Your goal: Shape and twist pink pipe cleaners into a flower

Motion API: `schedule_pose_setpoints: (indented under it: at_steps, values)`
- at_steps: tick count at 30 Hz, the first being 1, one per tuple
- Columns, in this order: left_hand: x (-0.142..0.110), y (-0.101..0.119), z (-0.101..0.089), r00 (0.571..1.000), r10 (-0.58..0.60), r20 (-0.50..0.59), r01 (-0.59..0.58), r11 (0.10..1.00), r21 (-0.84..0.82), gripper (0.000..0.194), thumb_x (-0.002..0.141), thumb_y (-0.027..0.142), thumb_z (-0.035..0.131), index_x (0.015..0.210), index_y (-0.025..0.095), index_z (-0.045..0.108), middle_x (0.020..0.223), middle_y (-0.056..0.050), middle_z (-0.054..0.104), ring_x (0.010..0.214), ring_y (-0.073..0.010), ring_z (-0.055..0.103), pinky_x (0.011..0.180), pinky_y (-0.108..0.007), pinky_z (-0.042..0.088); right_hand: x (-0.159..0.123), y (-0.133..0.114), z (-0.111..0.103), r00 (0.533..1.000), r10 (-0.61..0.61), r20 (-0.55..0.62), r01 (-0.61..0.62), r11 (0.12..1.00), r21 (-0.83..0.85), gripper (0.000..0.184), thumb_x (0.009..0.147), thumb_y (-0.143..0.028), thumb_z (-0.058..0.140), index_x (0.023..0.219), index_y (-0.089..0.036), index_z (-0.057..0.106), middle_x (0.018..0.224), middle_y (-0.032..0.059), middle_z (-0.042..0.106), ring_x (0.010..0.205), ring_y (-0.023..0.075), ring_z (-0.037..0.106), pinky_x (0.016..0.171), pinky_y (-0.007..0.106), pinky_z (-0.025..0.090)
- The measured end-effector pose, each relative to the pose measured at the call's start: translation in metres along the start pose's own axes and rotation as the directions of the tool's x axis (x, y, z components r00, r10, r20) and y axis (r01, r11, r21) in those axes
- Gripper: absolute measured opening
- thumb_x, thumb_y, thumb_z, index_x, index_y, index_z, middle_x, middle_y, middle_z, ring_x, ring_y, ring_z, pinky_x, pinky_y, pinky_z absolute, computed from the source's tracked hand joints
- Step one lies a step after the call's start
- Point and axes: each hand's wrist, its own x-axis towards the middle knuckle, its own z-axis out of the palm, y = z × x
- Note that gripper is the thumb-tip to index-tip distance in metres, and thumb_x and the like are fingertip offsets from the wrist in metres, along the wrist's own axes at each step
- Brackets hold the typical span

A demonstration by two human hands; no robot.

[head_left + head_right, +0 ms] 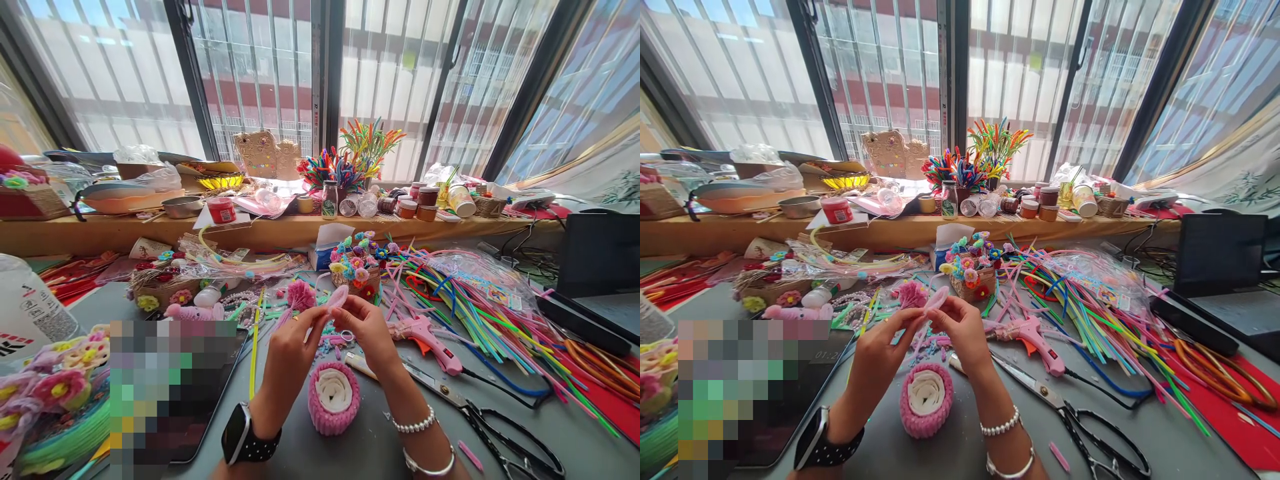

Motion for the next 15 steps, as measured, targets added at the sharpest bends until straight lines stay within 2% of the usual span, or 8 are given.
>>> schedule_pose_setpoints:
  at_steps: [3,8,12,15]
  values:
    - [0.0003,0.0022,0.0001,0.999,-0.043,0.006,0.043,0.999,-0.033,0.014,0.079,0.026,0.048,0.085,0.018,0.057,0.078,-0.002,0.067,0.068,-0.0132,0.062,0.063,-0.024,0.048,-0.0003,0.0008,0.0009,1.000,-0.001,0.010,0.001,1.000,0.005,0.019,0.063,-0.030,0.065,0.075,-0.015,0.063,0.062,-0.0022,0.058,0.052,0.0076,0.049,0.050,0.020,0.042]
    - [0.0030,0.0039,-0.0004,0.994,-0.022,-0.106,0.015,0.998,-0.069,0.011,0.077,0.025,0.050,0.077,0.019,0.059,0.083,-0.004,0.063,0.078,-0.0153,0.060,0.069,-0.026,0.048,-0.0007,0.0020,0.0023,1.000,0.011,-0.001,-0.010,0.999,0.045,0.021,0.062,-0.032,0.065,0.075,-0.015,0.062,0.061,-0.0026,0.057,0.051,0.0074,0.049,0.050,0.020,0.041]
    - [0.0016,0.0018,0.0004,0.998,-0.019,-0.061,0.017,0.999,-0.036,0.011,0.078,0.025,0.050,0.080,0.019,0.058,0.076,-0.002,0.065,0.070,-0.0142,0.061,0.064,-0.025,0.047,-0.0005,0.0017,0.0022,1.000,0.019,-0.008,-0.019,0.999,0.047,0.020,0.062,-0.033,0.065,0.071,-0.015,0.061,0.059,-0.0032,0.056,0.050,0.0077,0.049,0.050,0.020,0.041]
    - [0.0002,0.0000,0.0010,0.998,-0.062,-0.023,0.060,0.997,-0.045,0.015,0.078,0.027,0.049,0.088,0.018,0.056,0.077,-0.003,0.066,0.069,-0.0143,0.062,0.063,-0.025,0.048,0.0002,0.0017,0.0019,1.000,0.024,-0.014,-0.023,0.998,0.057,0.020,0.062,-0.032,0.065,0.071,-0.015,0.061,0.058,-0.0033,0.056,0.050,0.0071,0.048,0.049,0.020,0.040]
